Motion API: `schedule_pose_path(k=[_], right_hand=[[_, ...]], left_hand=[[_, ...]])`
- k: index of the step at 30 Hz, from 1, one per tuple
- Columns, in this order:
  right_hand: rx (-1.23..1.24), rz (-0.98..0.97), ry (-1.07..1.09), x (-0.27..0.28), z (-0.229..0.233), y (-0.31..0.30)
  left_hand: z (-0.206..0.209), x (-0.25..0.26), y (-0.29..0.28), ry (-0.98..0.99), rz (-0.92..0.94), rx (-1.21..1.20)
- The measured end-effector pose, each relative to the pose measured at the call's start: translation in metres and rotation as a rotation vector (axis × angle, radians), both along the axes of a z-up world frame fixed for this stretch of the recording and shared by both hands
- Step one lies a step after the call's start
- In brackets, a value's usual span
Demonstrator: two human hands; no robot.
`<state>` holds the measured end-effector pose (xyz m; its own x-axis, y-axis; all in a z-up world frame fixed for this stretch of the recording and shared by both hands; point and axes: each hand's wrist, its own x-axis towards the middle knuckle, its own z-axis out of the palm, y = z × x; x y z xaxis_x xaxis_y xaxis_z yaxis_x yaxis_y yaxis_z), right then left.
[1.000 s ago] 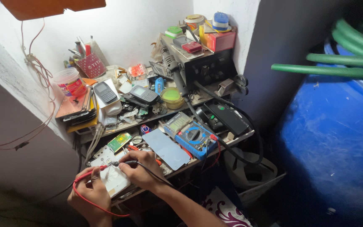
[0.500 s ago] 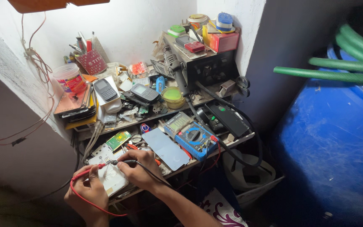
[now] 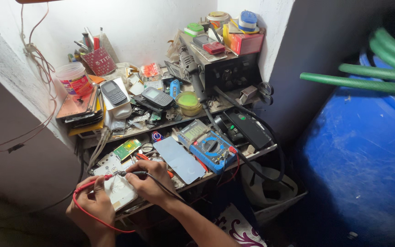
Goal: The person disassembles a mobile phone using a cutter and a screwdriver, then tests internal components using multimeter probes.
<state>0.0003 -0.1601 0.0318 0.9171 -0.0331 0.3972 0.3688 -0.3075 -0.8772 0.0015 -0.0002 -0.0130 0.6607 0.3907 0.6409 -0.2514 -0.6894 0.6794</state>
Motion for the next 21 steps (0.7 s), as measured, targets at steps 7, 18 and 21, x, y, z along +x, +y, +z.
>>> schedule_pose_path(k=[7, 18, 21], right_hand=[[-0.006, -0.007, 0.052, -0.001, 0.000, -0.003], [0.002, -0.002, 0.068, -0.001, -0.002, -0.004], [0.011, 0.014, 0.076, 0.000, -0.004, -0.005]], left_hand=[[-0.008, 0.006, 0.003, -0.046, -0.009, 0.055], [-0.001, 0.003, -0.003, 0.026, -0.005, -0.023], [0.002, -0.001, -0.005, 0.035, -0.051, -0.071]])
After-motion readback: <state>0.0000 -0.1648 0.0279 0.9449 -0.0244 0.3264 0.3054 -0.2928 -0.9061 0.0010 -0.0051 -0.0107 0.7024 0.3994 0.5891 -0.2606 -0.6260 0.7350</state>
